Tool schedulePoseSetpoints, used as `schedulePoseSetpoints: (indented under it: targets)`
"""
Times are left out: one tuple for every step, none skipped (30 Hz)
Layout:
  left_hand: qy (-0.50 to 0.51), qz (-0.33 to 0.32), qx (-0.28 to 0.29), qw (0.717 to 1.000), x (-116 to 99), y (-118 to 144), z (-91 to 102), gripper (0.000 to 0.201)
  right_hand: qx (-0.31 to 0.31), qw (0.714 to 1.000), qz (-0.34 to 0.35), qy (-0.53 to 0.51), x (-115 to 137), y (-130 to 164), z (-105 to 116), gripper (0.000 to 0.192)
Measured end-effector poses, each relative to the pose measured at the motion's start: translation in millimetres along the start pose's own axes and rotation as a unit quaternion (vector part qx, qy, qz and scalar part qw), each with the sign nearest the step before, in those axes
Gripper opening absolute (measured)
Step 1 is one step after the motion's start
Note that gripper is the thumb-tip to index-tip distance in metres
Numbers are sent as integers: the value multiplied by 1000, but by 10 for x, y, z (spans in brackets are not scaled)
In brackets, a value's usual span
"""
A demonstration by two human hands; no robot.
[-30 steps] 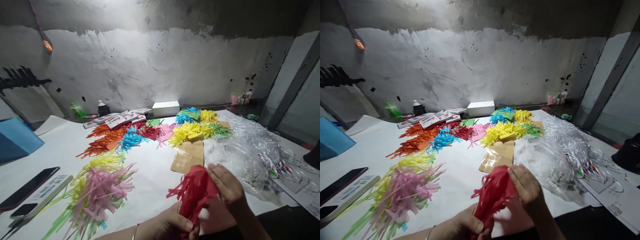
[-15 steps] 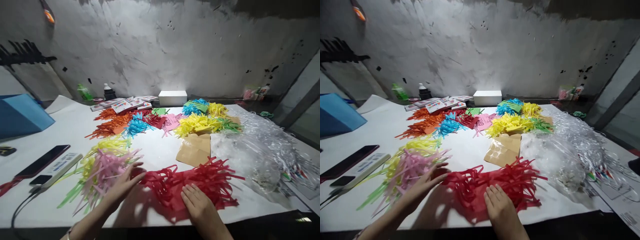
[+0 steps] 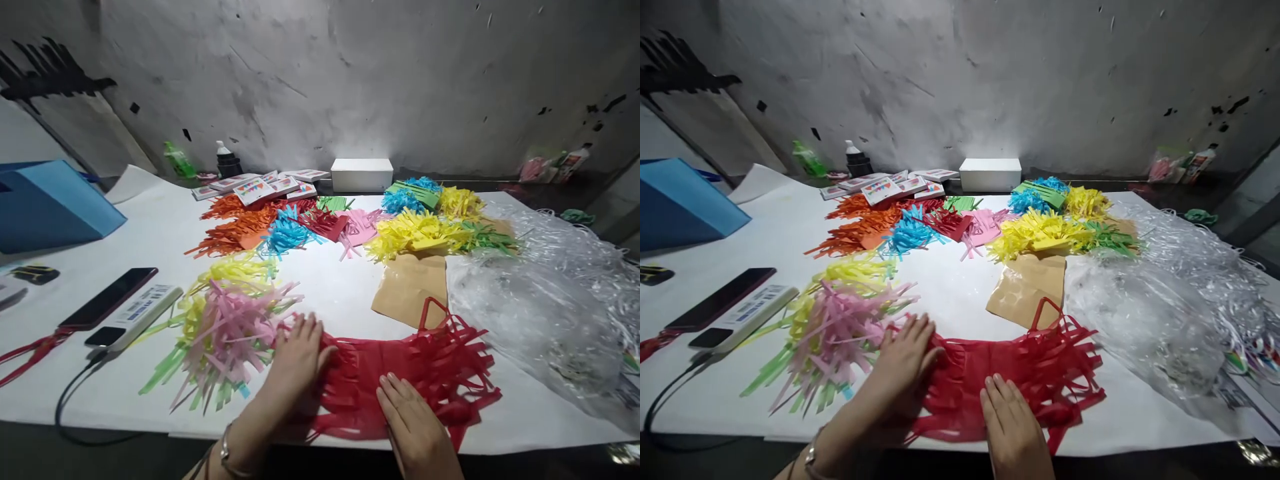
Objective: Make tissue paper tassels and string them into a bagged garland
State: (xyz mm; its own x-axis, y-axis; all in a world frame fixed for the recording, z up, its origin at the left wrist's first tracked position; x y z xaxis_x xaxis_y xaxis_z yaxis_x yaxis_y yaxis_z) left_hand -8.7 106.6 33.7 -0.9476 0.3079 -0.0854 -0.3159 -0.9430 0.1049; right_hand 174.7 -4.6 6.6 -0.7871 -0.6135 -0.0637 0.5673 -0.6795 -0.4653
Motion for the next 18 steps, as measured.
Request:
schedulePoseSetpoints:
  targets:
    - [-4,15,-31,999,72,41,25,37,8,1000,-9,1,3,13,-25,46]
    - [-4,4,-64,998,69,109,46,37,17,1000,-17,1,12,21,-51,46]
    - [3,-37,-92,995,-11,196,55,40,25,999,-22,1,24,23,-73,46]
    - [16,-100,-112,989,-151,295,47,44,28,999,-26,0,36,23,-81,46]
    - [36,-173,-117,977,-322,395,20,46,27,999,-31,-2,41,20,-72,45]
    - [58,-233,-114,964,-479,482,-16,41,26,999,-35,-5,38,16,-54,43]
    - [82,-272,-110,953,-602,544,-49,30,27,999,-36,-12,29,12,-27,40]
    - [106,-289,-106,945,-680,576,-73,19,34,999,-34,-24,13,8,2,38]
    - [131,-289,-102,943,-713,580,-91,11,44,998,-30,-41,-8,7,34,35]
    - [155,-284,-97,941,-717,568,-102,10,55,996,-26,-62,-34,7,68,33]
    - [177,-279,-89,940,-702,550,-108,11,61,994,-22,-85,-62,10,110,30]
    - [194,-277,-79,938,-678,532,-111,11,59,992,-20,-107,-92,11,159,27]
    - [207,-278,-70,935,-652,520,-108,12,53,990,-24,-129,-128,10,211,25]
    - [216,-278,-62,934,-627,512,-100,13,45,987,-33,-148,-167,4,258,25]
    - [225,-277,-58,932,-604,508,-87,15,37,985,-43,-164,-203,-7,300,25]
    - [232,-273,-54,932,-586,506,-74,17,34,982,-51,-178,-231,-25,335,25]
    - [238,-268,-48,932,-578,504,-62,19,36,979,-57,-191,-252,-48,360,25]
    - [244,-264,-42,932,-579,502,-50,22,42,976,-61,-202,-269,-74,376,25]
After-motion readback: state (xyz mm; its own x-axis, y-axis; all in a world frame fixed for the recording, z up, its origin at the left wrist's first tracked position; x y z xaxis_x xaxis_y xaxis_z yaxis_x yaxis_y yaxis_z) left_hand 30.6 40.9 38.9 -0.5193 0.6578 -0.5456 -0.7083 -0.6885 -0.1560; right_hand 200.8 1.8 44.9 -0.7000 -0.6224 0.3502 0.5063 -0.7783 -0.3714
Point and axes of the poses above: each hand's wrist, its own y-axis away from the middle knuckle, its own z-axis out of the back of the hand, x = y × z, the point moved 7 cm from there along -y, towards the middle knuckle, and after that the axes turned 13 degrees about x, right-handed, at the moved point
